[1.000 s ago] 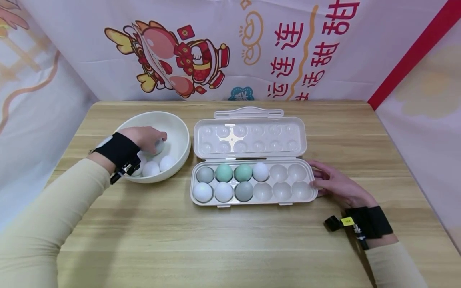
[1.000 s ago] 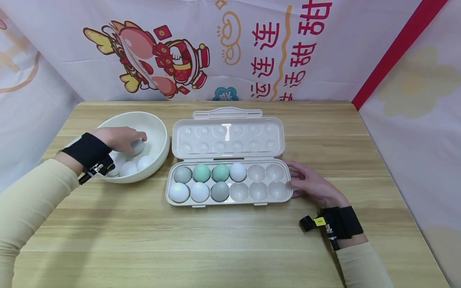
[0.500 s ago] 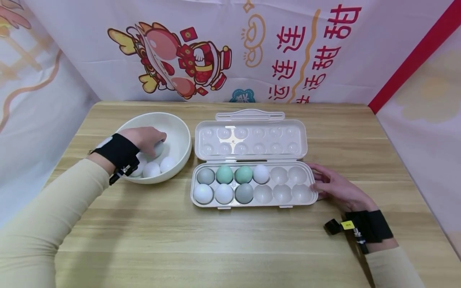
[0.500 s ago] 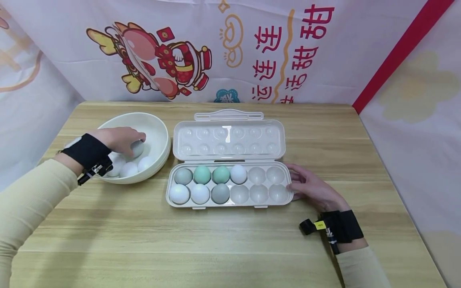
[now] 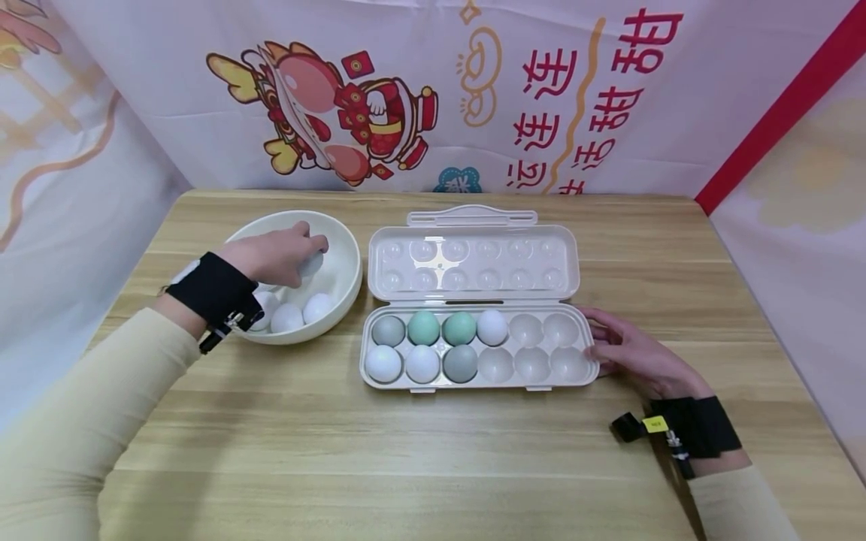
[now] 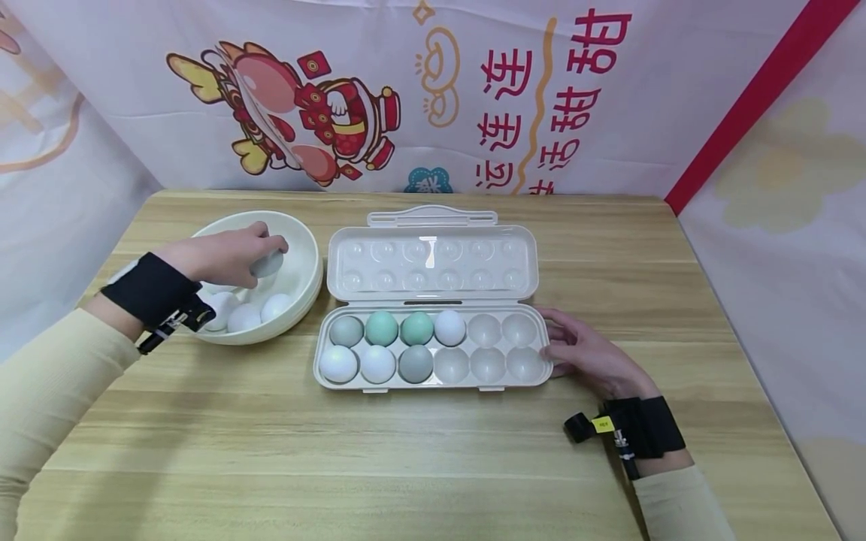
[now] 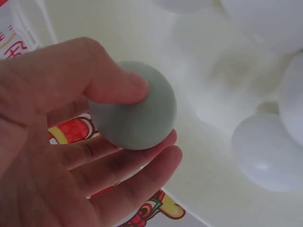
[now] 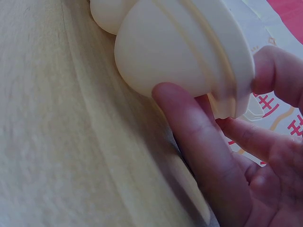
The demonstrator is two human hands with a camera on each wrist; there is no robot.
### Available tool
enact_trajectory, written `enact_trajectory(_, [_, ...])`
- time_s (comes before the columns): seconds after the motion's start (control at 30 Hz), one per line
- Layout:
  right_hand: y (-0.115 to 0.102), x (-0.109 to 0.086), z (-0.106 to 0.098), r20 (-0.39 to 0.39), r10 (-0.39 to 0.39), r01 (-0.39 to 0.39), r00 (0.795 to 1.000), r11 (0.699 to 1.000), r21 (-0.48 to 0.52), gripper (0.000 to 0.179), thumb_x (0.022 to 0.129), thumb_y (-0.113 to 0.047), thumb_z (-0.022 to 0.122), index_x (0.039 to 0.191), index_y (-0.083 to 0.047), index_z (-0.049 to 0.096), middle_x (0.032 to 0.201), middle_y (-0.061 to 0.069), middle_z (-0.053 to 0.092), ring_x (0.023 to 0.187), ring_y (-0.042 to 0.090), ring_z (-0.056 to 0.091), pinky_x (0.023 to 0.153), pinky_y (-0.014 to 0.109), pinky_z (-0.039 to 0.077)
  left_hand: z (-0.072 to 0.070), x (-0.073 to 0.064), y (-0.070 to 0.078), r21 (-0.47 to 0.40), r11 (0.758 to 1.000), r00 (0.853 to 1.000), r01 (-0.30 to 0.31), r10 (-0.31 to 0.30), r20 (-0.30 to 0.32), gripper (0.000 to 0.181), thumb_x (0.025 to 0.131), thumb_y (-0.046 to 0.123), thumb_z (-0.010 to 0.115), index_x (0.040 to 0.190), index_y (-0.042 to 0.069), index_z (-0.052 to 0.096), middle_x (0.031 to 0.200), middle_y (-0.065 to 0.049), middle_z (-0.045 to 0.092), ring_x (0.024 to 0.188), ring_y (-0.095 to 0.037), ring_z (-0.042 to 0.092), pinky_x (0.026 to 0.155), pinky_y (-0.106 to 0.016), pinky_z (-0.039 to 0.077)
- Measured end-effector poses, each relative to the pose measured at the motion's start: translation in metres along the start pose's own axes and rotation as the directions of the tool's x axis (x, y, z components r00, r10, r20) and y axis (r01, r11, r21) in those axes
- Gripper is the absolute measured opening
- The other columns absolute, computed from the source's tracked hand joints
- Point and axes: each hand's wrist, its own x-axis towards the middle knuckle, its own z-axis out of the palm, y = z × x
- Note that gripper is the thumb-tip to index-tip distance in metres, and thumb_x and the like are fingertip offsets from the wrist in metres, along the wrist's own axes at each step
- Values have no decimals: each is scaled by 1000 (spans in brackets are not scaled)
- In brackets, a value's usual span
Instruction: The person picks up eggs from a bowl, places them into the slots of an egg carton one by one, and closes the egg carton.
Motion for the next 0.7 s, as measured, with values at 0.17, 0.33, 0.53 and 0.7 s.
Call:
enact_trajectory(0.17, [1, -1, 1, 5, -12, 12, 1000, 1000, 19, 70, 87, -14, 60, 145, -13, 21, 142, 25, 32, 103, 23, 55, 77, 36, 53, -5, -3, 4, -7, 1000, 999, 0, 0, -39, 56, 71, -3, 68, 122, 5, 46, 104, -21, 42, 81, -33, 50, 71, -44, 48])
enact_trajectory(0.33, [1, -1, 1, 4, -15, 15, 1000, 999, 42, 72, 86, -12, 61, 145, -12, 21, 141, 25, 32, 102, 22, 57, 76, 35, 54, -7, -6, 11, 2, 998, 992, -62, 62, -114, 53, 71, -1, 67, 121, 1, 49, 104, -22, 43, 81, -33, 50, 72, -45, 48])
enact_trajectory(0.53, [1, -1, 0, -2, -5, 5, 1000, 999, 48, 72, 86, -14, 61, 145, -13, 21, 143, 25, 31, 104, 21, 56, 77, 35, 54, -10, -5, 29, 53, 993, 972, -108, 117, -204, 50, 71, 5, 67, 119, 1, 53, 104, -22, 45, 84, -33, 51, 75, -46, 50])
enact_trajectory(0.7, [1, -1, 1, 1, -7, 7, 1000, 999, 47, 72, 86, -14, 62, 145, -12, 21, 144, 25, 30, 105, 20, 55, 77, 35, 54, -10, -4, 43, 83, 987, 963, -140, 155, -222, 48, 72, 5, 66, 118, 1, 54, 102, -21, 46, 85, -32, 49, 76, -44, 49])
